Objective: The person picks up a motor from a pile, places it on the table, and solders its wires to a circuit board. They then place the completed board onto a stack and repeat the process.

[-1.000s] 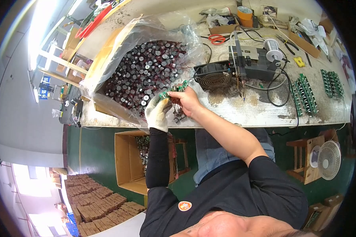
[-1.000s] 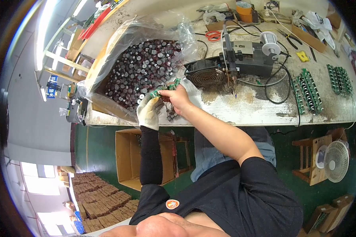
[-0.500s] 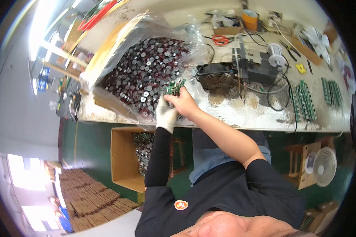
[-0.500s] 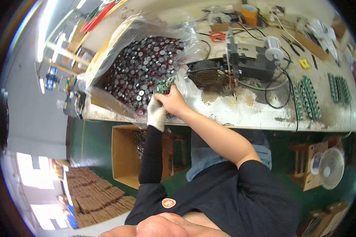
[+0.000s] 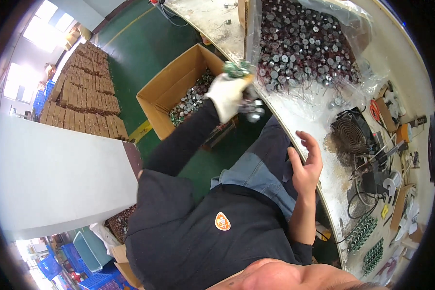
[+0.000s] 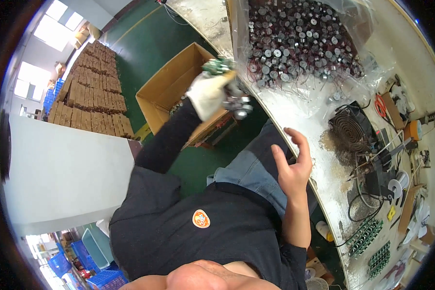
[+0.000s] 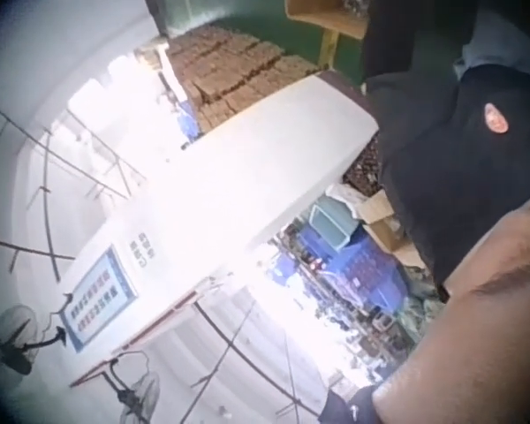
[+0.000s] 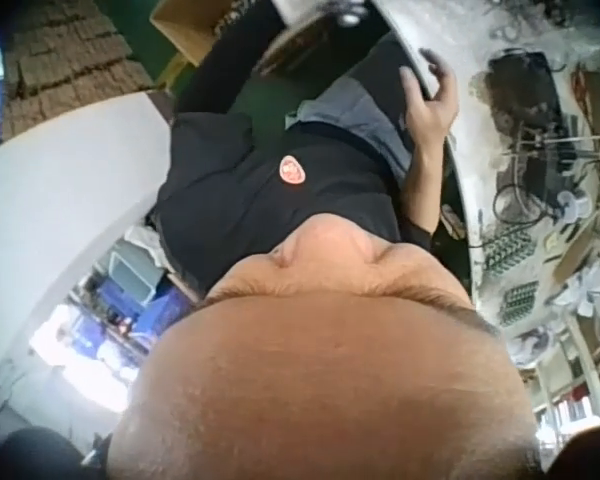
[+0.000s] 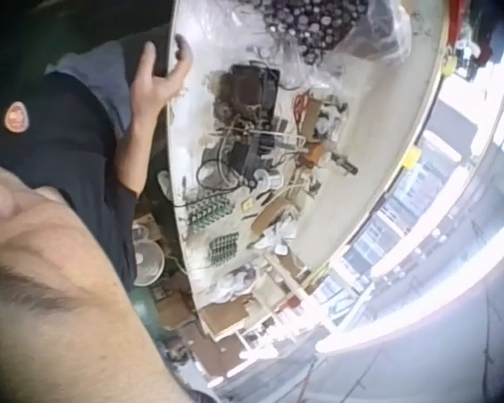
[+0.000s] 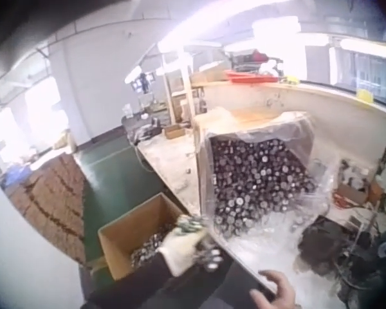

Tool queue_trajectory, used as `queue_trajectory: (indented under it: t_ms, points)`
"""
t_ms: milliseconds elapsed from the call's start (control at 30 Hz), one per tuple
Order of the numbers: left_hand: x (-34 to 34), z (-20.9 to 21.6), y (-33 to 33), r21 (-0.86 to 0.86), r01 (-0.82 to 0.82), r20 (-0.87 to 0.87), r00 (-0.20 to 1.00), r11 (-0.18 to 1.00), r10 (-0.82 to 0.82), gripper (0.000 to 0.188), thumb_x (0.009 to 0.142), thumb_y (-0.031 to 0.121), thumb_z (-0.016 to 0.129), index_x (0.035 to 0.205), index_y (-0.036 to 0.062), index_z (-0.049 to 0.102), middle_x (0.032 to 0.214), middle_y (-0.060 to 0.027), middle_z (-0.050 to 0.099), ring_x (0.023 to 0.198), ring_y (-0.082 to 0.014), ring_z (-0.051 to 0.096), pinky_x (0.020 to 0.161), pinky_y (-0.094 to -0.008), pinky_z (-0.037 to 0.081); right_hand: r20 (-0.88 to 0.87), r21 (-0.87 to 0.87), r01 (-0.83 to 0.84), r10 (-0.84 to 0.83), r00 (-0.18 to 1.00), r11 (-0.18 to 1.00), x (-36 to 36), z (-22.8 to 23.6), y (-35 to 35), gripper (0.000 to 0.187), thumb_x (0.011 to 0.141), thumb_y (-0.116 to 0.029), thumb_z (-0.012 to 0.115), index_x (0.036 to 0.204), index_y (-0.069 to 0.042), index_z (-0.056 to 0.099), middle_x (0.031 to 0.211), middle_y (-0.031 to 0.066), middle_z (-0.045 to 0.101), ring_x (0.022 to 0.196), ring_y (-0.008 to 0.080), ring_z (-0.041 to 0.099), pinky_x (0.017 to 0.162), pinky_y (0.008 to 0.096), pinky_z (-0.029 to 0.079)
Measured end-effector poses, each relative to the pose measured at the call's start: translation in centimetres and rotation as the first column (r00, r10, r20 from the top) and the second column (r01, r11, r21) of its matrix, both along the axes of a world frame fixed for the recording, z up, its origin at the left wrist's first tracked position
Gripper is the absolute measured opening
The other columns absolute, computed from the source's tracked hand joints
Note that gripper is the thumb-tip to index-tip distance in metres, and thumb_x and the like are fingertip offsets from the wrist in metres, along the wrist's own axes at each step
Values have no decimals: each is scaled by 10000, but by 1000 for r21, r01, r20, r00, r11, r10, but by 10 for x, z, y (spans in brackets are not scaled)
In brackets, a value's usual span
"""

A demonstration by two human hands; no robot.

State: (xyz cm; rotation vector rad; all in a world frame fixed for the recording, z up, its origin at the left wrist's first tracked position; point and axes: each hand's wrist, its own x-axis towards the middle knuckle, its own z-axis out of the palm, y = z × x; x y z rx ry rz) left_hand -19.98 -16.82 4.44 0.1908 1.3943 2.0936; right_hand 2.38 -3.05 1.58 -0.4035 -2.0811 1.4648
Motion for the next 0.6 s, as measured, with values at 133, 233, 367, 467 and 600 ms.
queue_trajectory:
  t_ms: [133,233,367,467,600]
  points:
    - [-41,-24,-65,-283,-249,-161,964,926,210,104,894,154,622,828,76,607,689,-11,586,580,-122,547,520,-291,448,8,-264,-205,214,977,942,16,-10,-8,385,796,-58,709,1149,8,572,1090,94,639,1016,174,570,923,303,425]
    - [-75,-65,-99,-439,-435,-226,901,786,371,130,884,148,620,784,79,574,636,-16,562,527,-132,524,476,-291,407,56,-326,-251,284,957,911,26,-24,-11,374,802,-42,703,1148,9,570,1056,94,653,987,166,591,899,293,447]
    - [-119,-122,-129,-384,-635,-157,761,671,630,63,886,127,599,871,78,563,676,-38,562,552,-169,540,510,-316,442,78,-417,-236,293,953,878,35,-39,-14,351,811,-22,689,1139,10,570,1023,89,656,964,157,598,876,290,464]
    - [-163,-169,-161,-340,-706,253,568,622,783,89,923,135,526,887,54,515,784,-90,552,748,-261,566,680,-417,485,114,-476,-219,306,945,852,40,-47,-15,339,818,-15,681,1137,10,569,1015,84,654,951,153,598,869,289,467]
    - [-154,-242,-208,-540,-514,310,616,667,725,282,876,206,583,1124,117,481,1152,-71,442,1116,-242,365,955,-410,306,121,-514,-242,349,929,823,44,-54,-22,322,827,-9,674,1131,10,570,1004,75,651,919,134,595,850,273,472]
